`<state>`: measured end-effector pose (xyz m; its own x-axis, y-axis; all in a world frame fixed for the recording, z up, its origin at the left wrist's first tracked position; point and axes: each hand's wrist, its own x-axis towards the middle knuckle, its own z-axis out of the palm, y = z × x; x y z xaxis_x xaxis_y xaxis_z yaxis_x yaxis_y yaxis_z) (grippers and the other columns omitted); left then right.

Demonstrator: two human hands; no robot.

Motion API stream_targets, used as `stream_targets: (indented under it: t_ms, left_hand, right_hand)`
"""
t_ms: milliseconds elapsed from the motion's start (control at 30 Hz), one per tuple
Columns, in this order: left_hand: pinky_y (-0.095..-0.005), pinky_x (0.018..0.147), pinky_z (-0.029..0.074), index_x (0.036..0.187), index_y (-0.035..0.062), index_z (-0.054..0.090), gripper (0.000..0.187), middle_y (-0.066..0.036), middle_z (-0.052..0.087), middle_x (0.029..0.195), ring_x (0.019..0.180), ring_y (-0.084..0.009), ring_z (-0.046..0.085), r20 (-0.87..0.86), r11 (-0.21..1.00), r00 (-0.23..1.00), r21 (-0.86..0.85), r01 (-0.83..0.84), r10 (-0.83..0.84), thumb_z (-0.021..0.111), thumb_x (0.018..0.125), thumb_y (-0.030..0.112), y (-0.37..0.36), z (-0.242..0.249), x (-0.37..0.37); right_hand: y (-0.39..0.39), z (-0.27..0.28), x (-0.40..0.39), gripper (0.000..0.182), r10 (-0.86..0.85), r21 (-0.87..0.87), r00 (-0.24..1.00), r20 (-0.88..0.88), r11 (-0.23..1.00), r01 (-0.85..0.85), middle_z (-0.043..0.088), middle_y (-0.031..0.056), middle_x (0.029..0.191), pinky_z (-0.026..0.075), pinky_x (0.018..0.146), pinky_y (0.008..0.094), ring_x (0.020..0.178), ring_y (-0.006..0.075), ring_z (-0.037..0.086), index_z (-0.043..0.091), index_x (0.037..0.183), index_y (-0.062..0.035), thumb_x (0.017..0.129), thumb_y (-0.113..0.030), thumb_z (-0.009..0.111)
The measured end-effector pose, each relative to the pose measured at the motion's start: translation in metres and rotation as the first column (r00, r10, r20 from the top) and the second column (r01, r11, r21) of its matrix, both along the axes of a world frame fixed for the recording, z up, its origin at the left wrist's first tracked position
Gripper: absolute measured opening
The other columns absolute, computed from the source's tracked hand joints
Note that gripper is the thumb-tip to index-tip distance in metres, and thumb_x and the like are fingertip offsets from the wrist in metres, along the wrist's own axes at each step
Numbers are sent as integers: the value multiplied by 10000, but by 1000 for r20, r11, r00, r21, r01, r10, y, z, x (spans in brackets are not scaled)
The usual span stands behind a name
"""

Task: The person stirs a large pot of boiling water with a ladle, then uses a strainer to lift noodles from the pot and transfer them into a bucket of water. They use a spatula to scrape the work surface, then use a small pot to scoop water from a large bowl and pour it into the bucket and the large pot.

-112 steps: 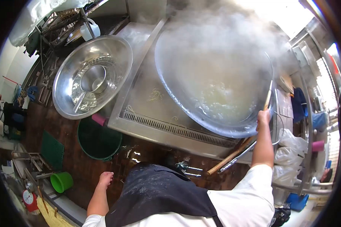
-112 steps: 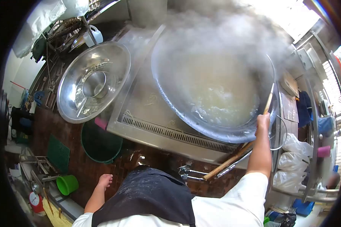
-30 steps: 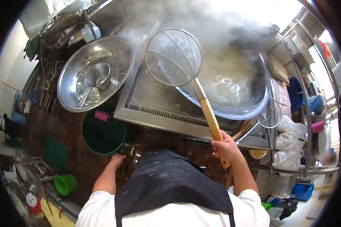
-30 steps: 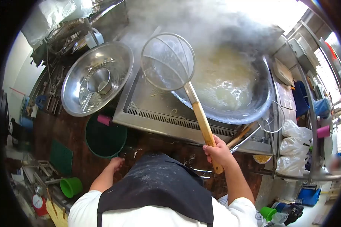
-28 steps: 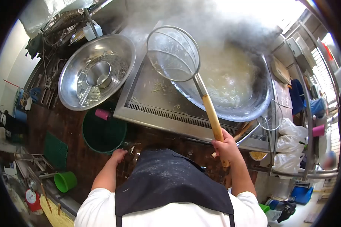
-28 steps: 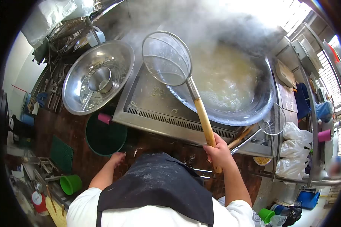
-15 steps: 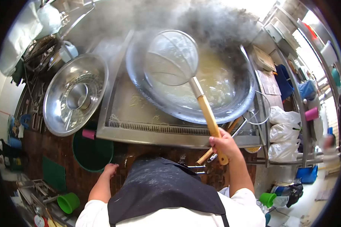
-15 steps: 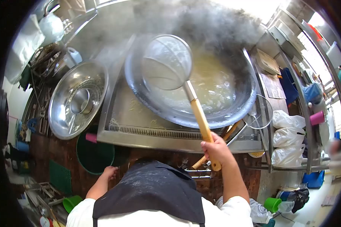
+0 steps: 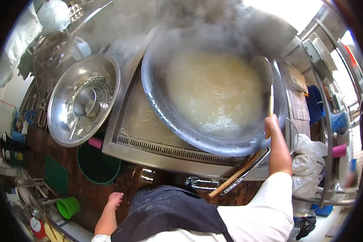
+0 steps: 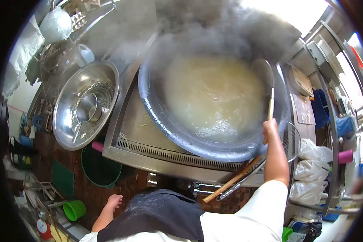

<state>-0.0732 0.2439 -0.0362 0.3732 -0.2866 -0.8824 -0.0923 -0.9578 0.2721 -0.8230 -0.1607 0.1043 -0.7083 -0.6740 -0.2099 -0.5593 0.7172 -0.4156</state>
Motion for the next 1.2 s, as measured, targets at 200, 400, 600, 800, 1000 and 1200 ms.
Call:
stream_targets:
  t_ms: [200, 400, 600, 800, 1000, 1200]
  left_hand:
    - [-275, 488, 392, 1000, 70, 673, 231, -13, 604, 823, 659, -117, 528, 40, 995, 999, 95, -33, 30, 663, 872, 262, 33, 17, -20]
    - [-300, 544, 426, 983, 54, 668, 240, -17, 613, 805, 662, -123, 528, 57, 996, 995, 48, -80, 78, 667, 872, 266, 44, 15, -22]
    - [-298, 519, 427, 955, 64, 679, 240, -21, 611, 781, 659, -121, 531, 5, 988, 999, -149, 37, -37, 673, 867, 287, 62, -29, 4]
    - [-330, 505, 420, 917, 62, 684, 281, -31, 604, 764, 623, -142, 531, -11, 996, 998, -71, 62, -63, 668, 861, 337, 74, -46, 47]
    - [-349, 527, 422, 952, 64, 641, 327, -48, 615, 845, 647, -176, 538, -24, 998, 998, 29, 53, -53, 628, 878, 382, 107, -76, 111]
    - [-406, 603, 456, 1011, 30, 629, 370, -64, 631, 911, 697, -200, 564, -56, 991, 993, 82, 109, -104, 633, 875, 374, 130, -93, 145]
  right_hand:
    - [-114, -46, 72, 156, 58, 92, 895, 442, 990, -109, 568, 91, 612, 474, 446, 376, 498, 217, 576, 546, 683, -28, 827, -72, 584]
    - [-126, -60, 148, 64, 180, 67, 772, 610, 959, -277, 552, 74, 674, 502, 491, 359, 544, 198, 582, 540, 848, -22, 847, -76, 574]
    - [-40, -56, 217, 114, 151, 15, 533, 833, 955, -295, 563, 37, 688, 514, 498, 343, 535, 159, 573, 536, 918, -47, 885, -124, 613]
    - [92, 3, 265, 137, 20, 43, 216, 976, 958, -284, 538, -19, 679, 482, 457, 271, 524, 90, 538, 529, 1034, -110, 922, -154, 592]
    - [221, 64, 310, 307, -25, -6, -159, 987, 981, -194, 513, -46, 700, 445, 461, 223, 523, 56, 495, 525, 1225, -109, 931, -178, 581]
    - [328, 76, 361, 383, 212, -163, 249, 945, 965, -205, 537, 2, 698, 484, 456, 273, 513, 108, 550, 499, 1255, -68, 906, -158, 629]
